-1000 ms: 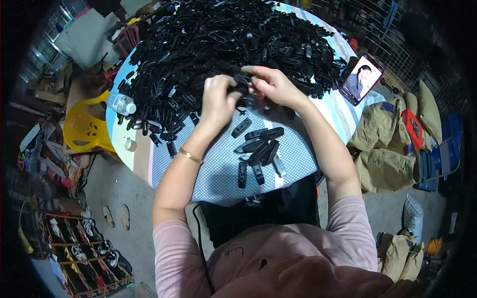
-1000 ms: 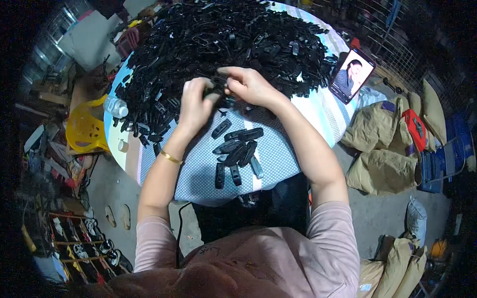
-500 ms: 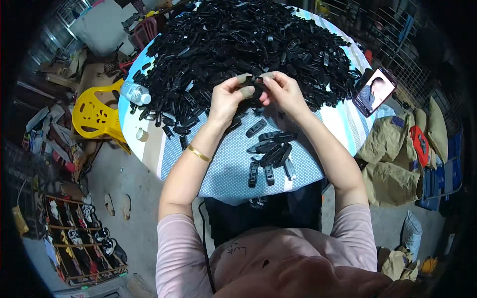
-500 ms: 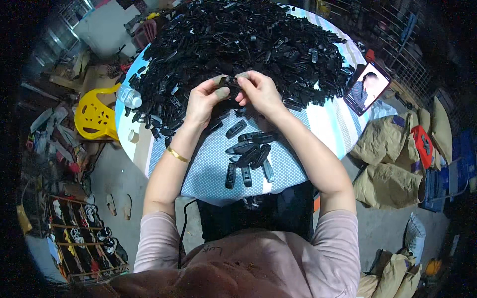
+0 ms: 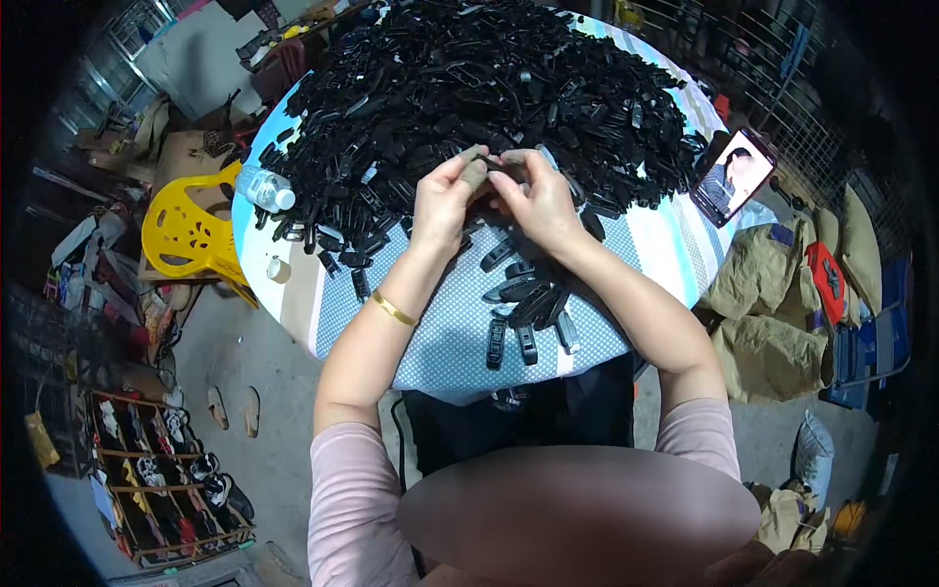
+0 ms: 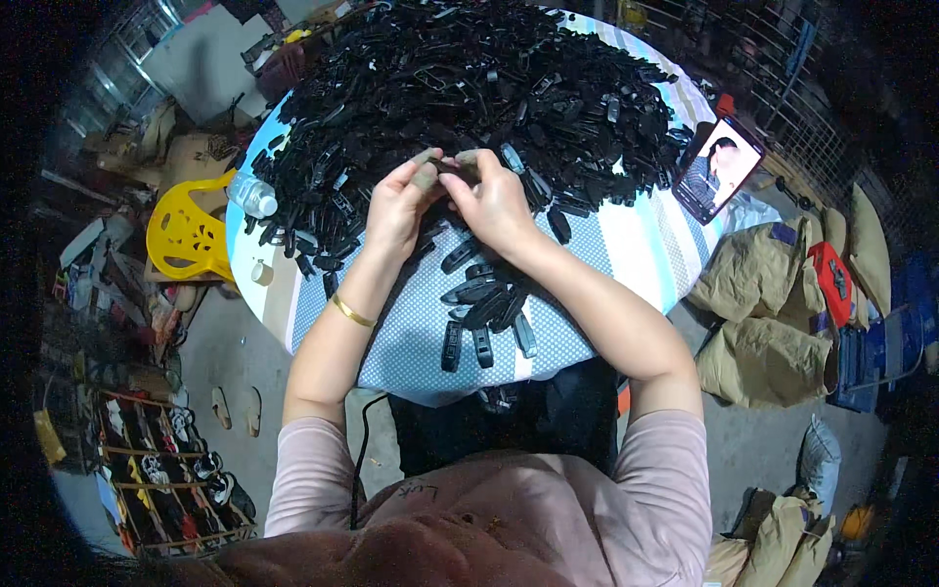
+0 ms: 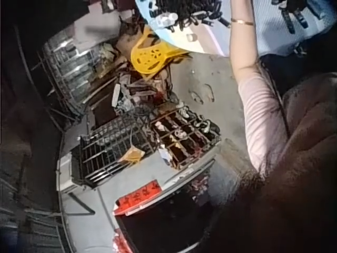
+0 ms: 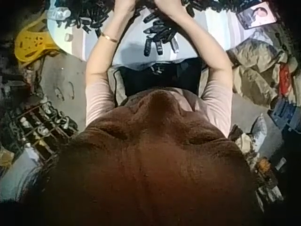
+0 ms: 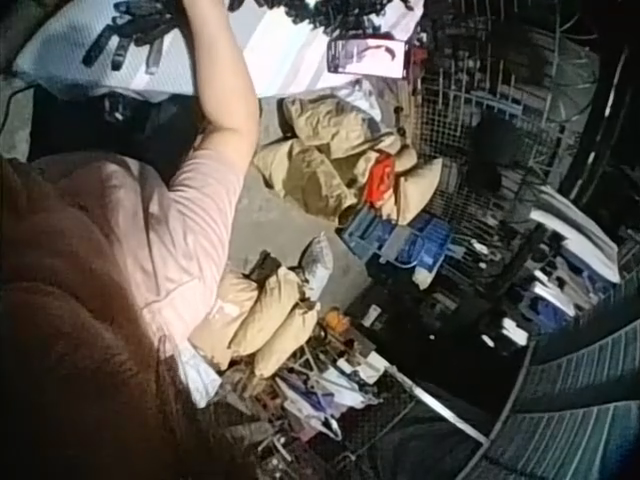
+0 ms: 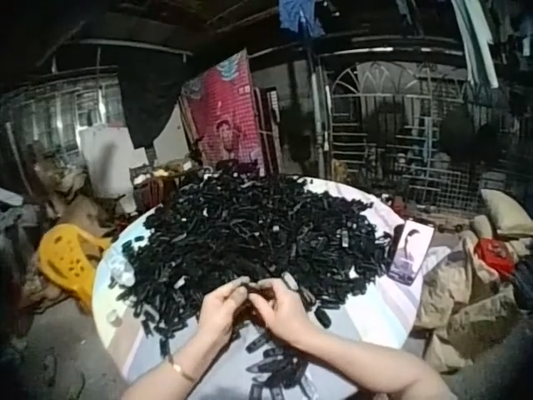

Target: Inspecting and assembling small black plastic clip components from a large pile on a table.

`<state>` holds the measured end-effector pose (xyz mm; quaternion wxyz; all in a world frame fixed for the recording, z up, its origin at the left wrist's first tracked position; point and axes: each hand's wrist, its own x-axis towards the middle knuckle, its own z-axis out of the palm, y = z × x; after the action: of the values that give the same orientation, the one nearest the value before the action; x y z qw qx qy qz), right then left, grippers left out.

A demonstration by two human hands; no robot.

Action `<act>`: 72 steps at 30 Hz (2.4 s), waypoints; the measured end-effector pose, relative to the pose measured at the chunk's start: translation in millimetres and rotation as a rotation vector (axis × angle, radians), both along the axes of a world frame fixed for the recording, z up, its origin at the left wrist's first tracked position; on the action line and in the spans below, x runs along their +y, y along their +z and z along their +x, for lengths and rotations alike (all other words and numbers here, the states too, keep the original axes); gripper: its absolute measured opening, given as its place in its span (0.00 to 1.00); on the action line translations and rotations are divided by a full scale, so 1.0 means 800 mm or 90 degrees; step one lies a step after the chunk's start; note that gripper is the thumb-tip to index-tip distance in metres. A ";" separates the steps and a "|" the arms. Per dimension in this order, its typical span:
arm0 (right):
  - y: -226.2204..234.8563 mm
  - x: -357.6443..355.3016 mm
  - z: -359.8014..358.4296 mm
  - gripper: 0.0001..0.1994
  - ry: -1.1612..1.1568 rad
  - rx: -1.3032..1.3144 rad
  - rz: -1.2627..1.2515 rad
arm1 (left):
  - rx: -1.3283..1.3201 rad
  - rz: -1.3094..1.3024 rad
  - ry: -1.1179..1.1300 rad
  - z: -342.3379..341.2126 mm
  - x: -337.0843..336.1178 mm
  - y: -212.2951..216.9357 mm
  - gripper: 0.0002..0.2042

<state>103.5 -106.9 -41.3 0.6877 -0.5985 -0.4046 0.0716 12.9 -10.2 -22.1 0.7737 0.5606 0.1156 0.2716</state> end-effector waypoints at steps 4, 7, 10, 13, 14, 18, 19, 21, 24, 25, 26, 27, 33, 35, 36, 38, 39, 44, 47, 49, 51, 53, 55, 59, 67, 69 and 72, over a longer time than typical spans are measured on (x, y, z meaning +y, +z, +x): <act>0.020 -0.016 0.013 0.15 0.091 -0.041 -0.160 | -0.019 0.095 0.001 -0.002 0.007 0.004 0.12; 0.026 -0.023 0.014 0.13 0.132 -0.056 -0.196 | -0.026 0.151 -0.023 -0.006 0.011 0.010 0.12; 0.026 -0.025 0.007 0.11 0.099 -0.123 -0.186 | -0.042 0.176 -0.029 -0.012 0.012 0.013 0.12; 0.035 -0.030 0.017 0.13 0.104 -0.247 -0.205 | -0.032 0.197 -0.034 -0.015 0.013 0.021 0.13; 0.051 -0.039 0.028 0.14 0.168 -0.217 -0.273 | 0.031 0.262 -0.064 -0.020 0.010 0.034 0.13; 0.069 -0.074 0.095 0.17 -0.085 -0.345 -0.350 | 0.183 0.419 -0.230 -0.034 -0.015 0.053 0.15; 0.068 -0.082 0.113 0.16 -0.209 -0.400 -0.429 | 0.257 0.511 -0.304 -0.032 -0.022 0.063 0.17; 0.054 -0.087 0.141 0.14 -0.266 -0.399 -0.566 | 0.216 0.515 -0.329 -0.024 -0.026 0.037 0.16; 0.036 -0.078 0.154 0.12 -0.279 -0.439 -0.611 | 0.103 0.942 -0.051 -0.009 -0.015 0.014 0.13; 0.034 -0.075 0.153 0.12 -0.284 -0.454 -0.629 | 0.131 0.988 0.064 -0.009 -0.014 0.005 0.09; 0.037 -0.070 0.143 0.10 -0.272 -0.449 -0.638 | 0.176 1.060 0.123 -0.010 -0.005 -0.009 0.11; 0.034 -0.067 0.146 0.10 -0.270 -0.445 -0.644 | 0.198 1.084 0.132 -0.008 -0.001 -0.015 0.11; 0.028 -0.080 0.160 0.18 -0.303 -0.457 -0.520 | 0.219 1.146 0.187 0.004 -0.002 -0.021 0.12; 0.036 -0.082 0.152 0.20 -0.325 -0.452 -0.490 | 0.183 1.073 0.157 -0.003 -0.005 -0.012 0.12; 0.045 -0.080 0.142 0.21 -0.263 -0.338 -0.412 | 0.153 0.999 0.128 -0.006 -0.005 -0.004 0.12; 0.048 -0.076 0.135 0.24 -0.034 -0.045 -0.247 | 0.160 0.831 0.119 -0.003 -0.010 0.004 0.12; 0.057 -0.070 0.117 0.24 0.030 0.021 -0.215 | 0.145 0.816 0.114 -0.005 -0.007 0.006 0.13; 0.058 -0.041 0.052 0.25 0.302 0.258 0.018 | 0.120 0.679 0.053 -0.004 -0.003 0.005 0.17; 0.055 -0.036 0.043 0.20 0.285 0.269 0.040 | -0.056 0.129 -0.037 -0.001 -0.012 0.013 0.16; 0.049 -0.037 0.050 0.16 0.284 0.209 0.004 | -0.056 0.051 -0.036 0.000 -0.005 0.009 0.16; 0.054 -0.037 0.041 0.12 0.144 0.077 -0.125 | -0.079 -0.048 -0.058 0.000 0.006 0.003 0.17; 0.050 -0.034 0.038 0.11 0.065 -0.077 -0.173 | -0.083 -0.039 -0.046 -0.002 0.011 0.002 0.17; 0.040 -0.030 0.039 0.11 0.078 -0.090 -0.158 | -0.080 0.012 -0.023 -0.004 0.013 0.002 0.16; 0.040 -0.031 0.036 0.11 0.100 -0.099 -0.156 | -0.028 0.141 0.029 -0.008 0.011 0.012 0.16; 0.055 -0.038 0.032 0.15 0.304 0.116 -0.163 | -0.068 0.203 0.043 -0.010 0.013 0.019 0.20; 0.057 -0.039 0.031 0.16 0.321 0.102 -0.152 | -0.065 0.190 0.035 -0.010 0.013 0.020 0.21; 0.056 -0.039 0.032 0.17 0.362 0.108 -0.139 | -0.063 0.165 0.024 -0.010 0.014 0.020 0.22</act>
<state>129.1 -137.8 3.1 0.6030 -0.5234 -0.4868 0.3542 4.9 1.3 -5.8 0.6945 0.6391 0.0518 0.3265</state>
